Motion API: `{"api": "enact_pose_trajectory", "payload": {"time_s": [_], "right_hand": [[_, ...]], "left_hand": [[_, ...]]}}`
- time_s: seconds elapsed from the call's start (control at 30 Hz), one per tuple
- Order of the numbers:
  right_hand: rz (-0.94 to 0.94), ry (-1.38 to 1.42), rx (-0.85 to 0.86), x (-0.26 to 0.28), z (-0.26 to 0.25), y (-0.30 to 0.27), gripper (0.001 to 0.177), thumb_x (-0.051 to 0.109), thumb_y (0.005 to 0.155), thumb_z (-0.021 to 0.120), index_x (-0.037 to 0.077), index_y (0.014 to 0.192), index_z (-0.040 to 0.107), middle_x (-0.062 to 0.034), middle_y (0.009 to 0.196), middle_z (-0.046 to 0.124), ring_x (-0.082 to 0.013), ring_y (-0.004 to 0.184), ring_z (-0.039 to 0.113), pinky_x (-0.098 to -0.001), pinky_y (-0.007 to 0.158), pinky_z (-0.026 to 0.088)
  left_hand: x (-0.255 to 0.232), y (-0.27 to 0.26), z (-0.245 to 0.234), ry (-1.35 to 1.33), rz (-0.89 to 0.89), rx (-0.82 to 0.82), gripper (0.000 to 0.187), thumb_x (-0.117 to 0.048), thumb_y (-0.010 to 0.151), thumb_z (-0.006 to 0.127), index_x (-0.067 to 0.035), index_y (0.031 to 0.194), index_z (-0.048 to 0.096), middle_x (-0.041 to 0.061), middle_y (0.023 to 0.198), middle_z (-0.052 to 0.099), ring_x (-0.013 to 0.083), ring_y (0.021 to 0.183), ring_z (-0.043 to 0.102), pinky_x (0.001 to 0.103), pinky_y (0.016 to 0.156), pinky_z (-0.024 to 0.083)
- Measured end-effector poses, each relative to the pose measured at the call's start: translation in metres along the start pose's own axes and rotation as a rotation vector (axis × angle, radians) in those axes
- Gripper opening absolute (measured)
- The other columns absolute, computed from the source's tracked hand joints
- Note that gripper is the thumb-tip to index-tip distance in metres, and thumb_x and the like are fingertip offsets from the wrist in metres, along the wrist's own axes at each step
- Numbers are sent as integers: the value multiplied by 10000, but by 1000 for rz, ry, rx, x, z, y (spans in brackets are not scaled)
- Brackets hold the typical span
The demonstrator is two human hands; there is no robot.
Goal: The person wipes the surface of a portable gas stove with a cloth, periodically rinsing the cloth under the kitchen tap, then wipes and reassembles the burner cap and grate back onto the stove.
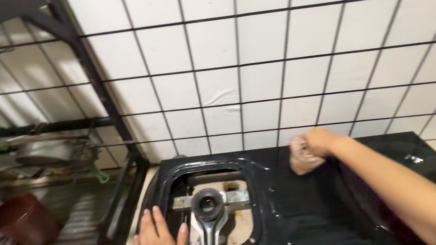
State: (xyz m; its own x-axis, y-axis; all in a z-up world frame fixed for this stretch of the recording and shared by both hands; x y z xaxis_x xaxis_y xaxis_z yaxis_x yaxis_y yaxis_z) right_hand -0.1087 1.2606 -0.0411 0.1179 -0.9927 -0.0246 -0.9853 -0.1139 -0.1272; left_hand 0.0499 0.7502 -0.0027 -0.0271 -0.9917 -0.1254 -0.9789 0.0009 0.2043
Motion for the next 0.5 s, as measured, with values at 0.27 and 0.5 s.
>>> {"api": "enact_pose_trajectory", "payload": {"time_s": [0.27,0.5], "right_hand": [[1,268,18,99,-17,1,791,728,930,345,84,1226,696,-183,1253,689,-376,1201,626,-451,1039,465],[-82,304,64,51,-11,13,865,795,872,352,110,1330,618,-162,1335,611,-372,1237,563,-459,1028,422]], "left_hand": [[-8,0,-16,-38,107,-274,876,-575,880,480,-25,1546,329,218,1588,296,336,1473,292,540,1175,233],[-128,-52,-44,-282,565,-399,800,-499,856,604,28,1429,420,206,1546,331,348,1478,238,620,1198,160]]}}
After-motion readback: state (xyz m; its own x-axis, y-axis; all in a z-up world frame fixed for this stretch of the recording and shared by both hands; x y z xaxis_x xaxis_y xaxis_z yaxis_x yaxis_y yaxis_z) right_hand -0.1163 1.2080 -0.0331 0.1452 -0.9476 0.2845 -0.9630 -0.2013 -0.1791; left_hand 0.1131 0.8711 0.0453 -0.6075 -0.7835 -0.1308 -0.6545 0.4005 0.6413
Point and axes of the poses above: each hand's wrist, its own y-axis towards the middle knuckle, its own z-axis out of the palm, x = y × z, the point moved 9 cm from there along y, towards the middle knuckle
